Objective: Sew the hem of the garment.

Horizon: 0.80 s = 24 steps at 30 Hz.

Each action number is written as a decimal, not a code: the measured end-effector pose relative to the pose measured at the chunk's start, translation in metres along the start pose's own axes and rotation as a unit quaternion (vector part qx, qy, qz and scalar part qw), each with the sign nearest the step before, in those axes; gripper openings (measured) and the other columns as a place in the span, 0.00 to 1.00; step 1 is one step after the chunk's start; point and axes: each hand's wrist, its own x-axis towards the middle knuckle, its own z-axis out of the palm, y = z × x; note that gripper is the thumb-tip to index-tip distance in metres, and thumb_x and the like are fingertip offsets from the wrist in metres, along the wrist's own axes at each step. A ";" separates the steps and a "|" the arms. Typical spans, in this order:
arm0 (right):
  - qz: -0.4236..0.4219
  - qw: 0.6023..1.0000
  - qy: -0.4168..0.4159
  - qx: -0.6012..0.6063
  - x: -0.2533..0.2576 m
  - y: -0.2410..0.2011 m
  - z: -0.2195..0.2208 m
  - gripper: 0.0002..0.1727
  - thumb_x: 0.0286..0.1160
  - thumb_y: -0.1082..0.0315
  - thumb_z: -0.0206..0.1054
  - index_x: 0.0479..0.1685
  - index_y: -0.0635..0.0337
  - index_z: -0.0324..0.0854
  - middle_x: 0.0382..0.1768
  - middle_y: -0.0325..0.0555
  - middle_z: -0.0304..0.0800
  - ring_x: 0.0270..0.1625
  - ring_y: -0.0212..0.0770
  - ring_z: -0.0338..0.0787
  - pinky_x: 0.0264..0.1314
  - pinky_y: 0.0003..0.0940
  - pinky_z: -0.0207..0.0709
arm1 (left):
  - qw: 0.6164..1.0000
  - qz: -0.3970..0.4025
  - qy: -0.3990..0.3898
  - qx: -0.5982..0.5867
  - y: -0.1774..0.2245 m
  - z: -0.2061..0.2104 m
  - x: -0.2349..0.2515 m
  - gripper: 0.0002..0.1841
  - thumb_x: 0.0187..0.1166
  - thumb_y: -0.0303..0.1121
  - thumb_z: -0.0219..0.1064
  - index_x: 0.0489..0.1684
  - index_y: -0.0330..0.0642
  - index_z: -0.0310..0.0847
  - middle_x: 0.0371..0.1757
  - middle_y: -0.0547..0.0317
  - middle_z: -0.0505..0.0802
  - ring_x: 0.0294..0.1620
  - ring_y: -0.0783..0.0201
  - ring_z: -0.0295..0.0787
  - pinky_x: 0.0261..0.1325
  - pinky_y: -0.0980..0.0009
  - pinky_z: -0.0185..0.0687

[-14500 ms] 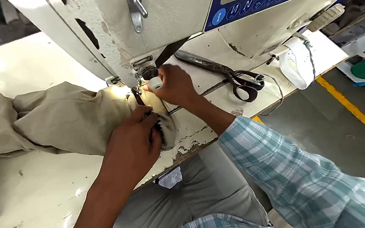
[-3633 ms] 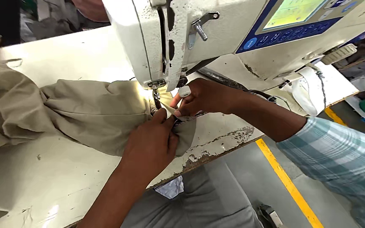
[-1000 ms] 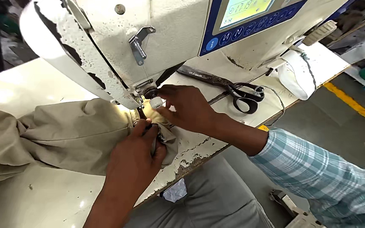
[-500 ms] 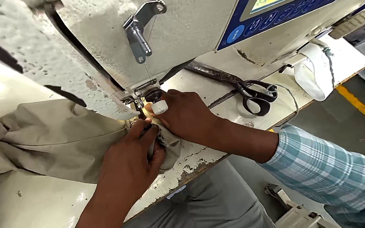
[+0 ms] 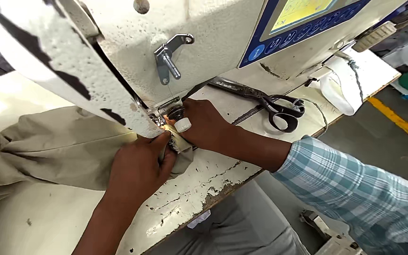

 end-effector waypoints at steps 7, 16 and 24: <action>-0.019 0.997 0.054 0.052 -0.008 0.006 0.008 0.07 0.75 0.71 0.67 0.39 0.61 0.92 0.42 0.54 0.90 0.43 0.52 0.91 0.39 0.44 0.83 | 0.998 0.022 0.035 0.045 0.020 -0.007 -0.017 0.18 0.81 0.38 0.56 0.51 0.41 0.93 0.58 0.47 0.92 0.33 0.49 0.92 0.25 0.52 0.84; -0.074 0.990 -0.021 0.118 -0.060 0.004 -0.006 0.24 0.56 0.62 0.64 0.58 0.54 0.86 0.42 0.36 0.89 0.43 0.39 0.82 0.43 0.39 0.74 | 0.993 0.092 -0.019 0.068 0.006 -0.022 -0.028 0.26 0.80 0.57 0.65 0.64 0.46 0.86 0.62 0.57 0.93 0.32 0.55 0.94 0.26 0.59 0.87; -0.101 0.971 -0.095 0.193 -0.065 -0.003 -0.004 0.18 0.55 0.47 0.78 0.33 0.51 0.90 0.36 0.35 0.84 0.41 0.36 0.82 0.40 0.37 0.74 | 0.970 0.240 0.016 0.021 0.083 -0.026 -0.040 0.09 0.85 0.26 0.58 0.49 0.46 0.86 0.45 0.56 0.91 0.40 0.56 0.89 0.39 0.64 0.86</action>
